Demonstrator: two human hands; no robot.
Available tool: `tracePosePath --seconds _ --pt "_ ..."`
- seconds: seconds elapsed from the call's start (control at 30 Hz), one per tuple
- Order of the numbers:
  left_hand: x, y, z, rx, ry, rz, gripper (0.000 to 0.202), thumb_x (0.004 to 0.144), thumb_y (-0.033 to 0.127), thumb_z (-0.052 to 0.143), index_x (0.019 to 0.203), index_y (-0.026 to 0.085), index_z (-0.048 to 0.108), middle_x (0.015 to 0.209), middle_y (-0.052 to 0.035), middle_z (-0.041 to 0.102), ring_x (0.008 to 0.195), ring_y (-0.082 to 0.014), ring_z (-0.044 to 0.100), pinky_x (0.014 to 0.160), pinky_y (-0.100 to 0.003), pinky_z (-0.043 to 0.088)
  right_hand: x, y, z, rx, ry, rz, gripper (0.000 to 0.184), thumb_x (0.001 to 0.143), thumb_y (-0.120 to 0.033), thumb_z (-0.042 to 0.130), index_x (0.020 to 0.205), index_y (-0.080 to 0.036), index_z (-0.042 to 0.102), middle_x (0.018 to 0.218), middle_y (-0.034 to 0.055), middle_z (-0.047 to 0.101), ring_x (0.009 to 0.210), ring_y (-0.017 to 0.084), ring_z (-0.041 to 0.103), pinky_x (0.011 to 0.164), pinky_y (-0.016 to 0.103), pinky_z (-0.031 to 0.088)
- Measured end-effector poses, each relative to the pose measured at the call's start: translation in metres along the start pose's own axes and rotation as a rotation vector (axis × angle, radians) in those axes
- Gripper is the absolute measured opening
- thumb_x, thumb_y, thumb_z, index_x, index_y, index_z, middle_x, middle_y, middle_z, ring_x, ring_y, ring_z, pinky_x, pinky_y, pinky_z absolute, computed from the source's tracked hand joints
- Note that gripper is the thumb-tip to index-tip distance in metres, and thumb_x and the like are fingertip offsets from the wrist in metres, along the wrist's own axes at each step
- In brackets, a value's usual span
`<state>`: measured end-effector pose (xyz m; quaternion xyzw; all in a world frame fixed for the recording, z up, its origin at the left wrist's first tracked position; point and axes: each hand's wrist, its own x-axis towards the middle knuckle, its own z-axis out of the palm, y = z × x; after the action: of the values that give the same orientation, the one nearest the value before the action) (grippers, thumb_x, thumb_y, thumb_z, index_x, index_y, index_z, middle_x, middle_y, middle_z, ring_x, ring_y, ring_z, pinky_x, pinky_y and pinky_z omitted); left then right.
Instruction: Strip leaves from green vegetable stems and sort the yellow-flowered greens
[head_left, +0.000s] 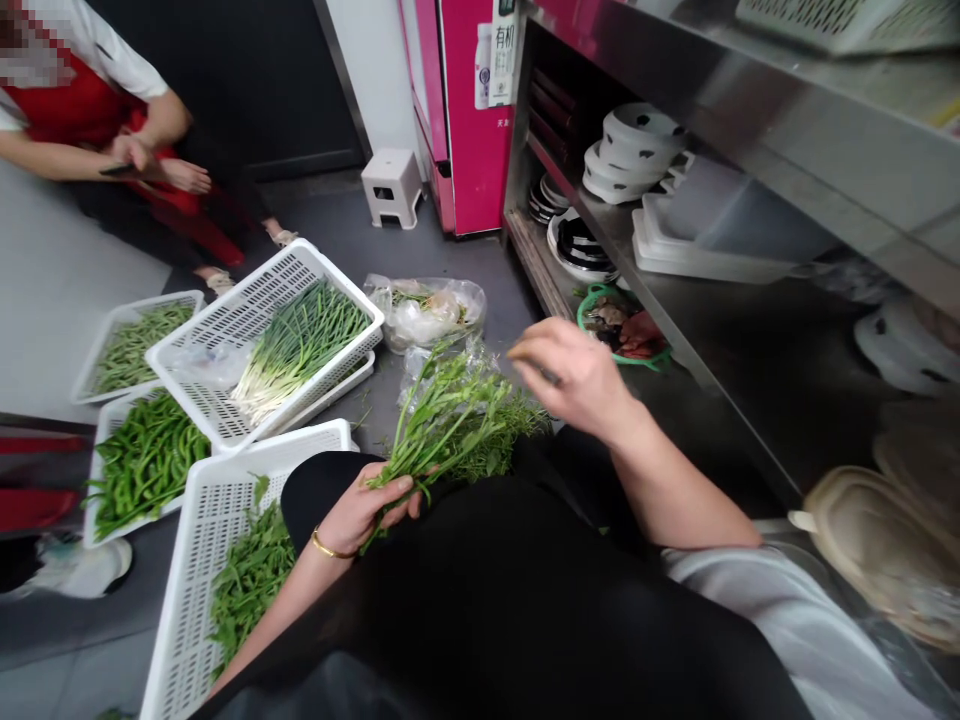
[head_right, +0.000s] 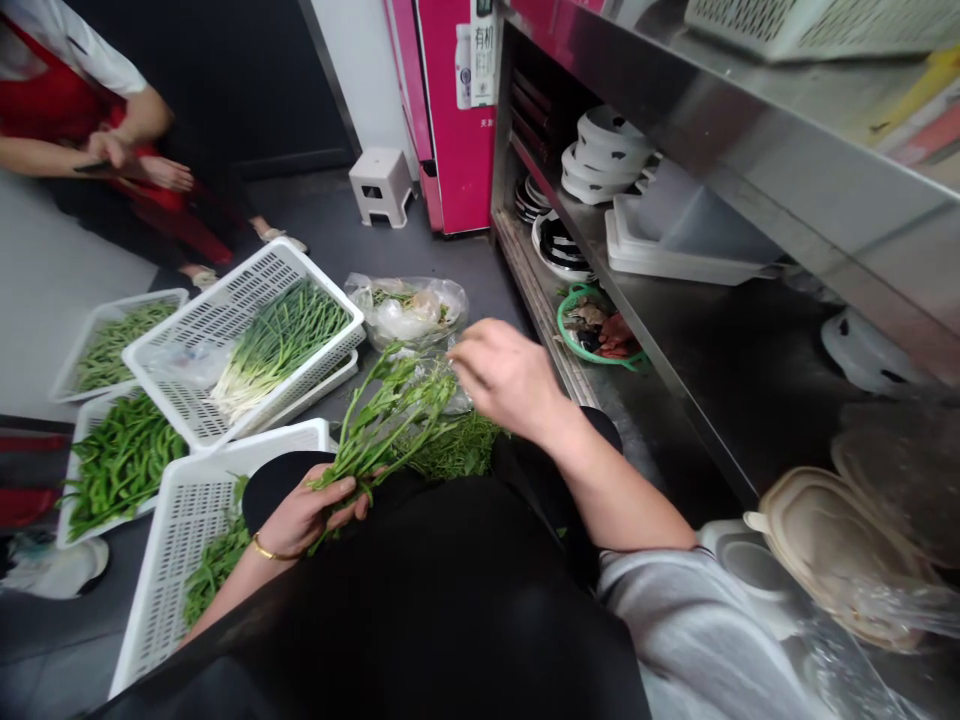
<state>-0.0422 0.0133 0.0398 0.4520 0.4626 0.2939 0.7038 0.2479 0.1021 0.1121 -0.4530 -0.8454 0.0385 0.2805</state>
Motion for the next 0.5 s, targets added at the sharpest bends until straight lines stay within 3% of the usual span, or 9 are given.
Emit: tracePosePath --seconds 0.1,0.2,0.3,0.4,0.5 --pt "0.001 0.003 0.003 0.014 -0.082 -0.001 0.034 0.079 0.039 0.057 0.079 0.007 0.068 0.053 -0.0052 0.057 0.036 -0.004 0.032 0.038 -0.02 0.021 0.023 -0.022 0.016 0.053 -0.264 -0.314 0.019 0.087 -0.022 0.047 0.086 -0.017 0.066 0.089 0.0084 0.061 0.089 0.019 0.051 0.077 0.032 0.038" --pt "-0.001 0.004 0.004 0.026 -0.112 0.003 0.036 0.08 0.04 0.056 0.069 0.007 0.067 0.052 -0.0054 0.057 0.036 -0.0038 0.032 0.038 -0.02 0.02 0.039 -0.023 0.036 0.101 -0.492 -0.421 0.018 0.085 -0.021 0.05 0.078 -0.016 0.066 0.082 0.007 0.062 0.083 0.016 0.051 0.074 0.03 0.036" --pt "-0.003 -0.001 0.001 -0.001 -0.092 -0.02 0.035 0.08 0.039 0.057 0.068 0.007 0.066 0.05 -0.0046 0.055 0.035 -0.0032 0.03 0.038 -0.02 0.019 0.042 -0.016 0.045 0.21 -0.624 -0.409 0.016 0.083 -0.021 0.052 0.078 -0.015 0.067 0.08 0.0052 0.062 0.08 0.014 0.052 0.072 0.027 0.035" --pt "-0.005 -0.006 -0.003 -0.052 -0.069 -0.052 0.029 0.077 0.036 0.061 0.081 0.008 0.067 0.051 -0.0034 0.055 0.036 -0.0031 0.03 0.038 -0.019 0.019 0.038 -0.014 0.044 0.291 -0.715 -0.351 0.015 0.082 -0.022 0.054 0.08 -0.015 0.067 0.08 0.0041 0.063 0.075 0.013 0.052 0.068 0.024 0.035" --pt "-0.006 -0.006 -0.004 -0.132 -0.117 -0.043 0.044 0.066 0.041 0.07 0.098 0.01 0.065 0.056 -0.0039 0.058 0.039 -0.004 0.032 0.038 -0.019 0.018 0.034 -0.016 0.043 0.28 -0.757 -0.295 0.016 0.081 -0.021 0.053 0.078 -0.015 0.067 0.076 0.0032 0.062 0.07 0.012 0.051 0.065 0.023 0.034"
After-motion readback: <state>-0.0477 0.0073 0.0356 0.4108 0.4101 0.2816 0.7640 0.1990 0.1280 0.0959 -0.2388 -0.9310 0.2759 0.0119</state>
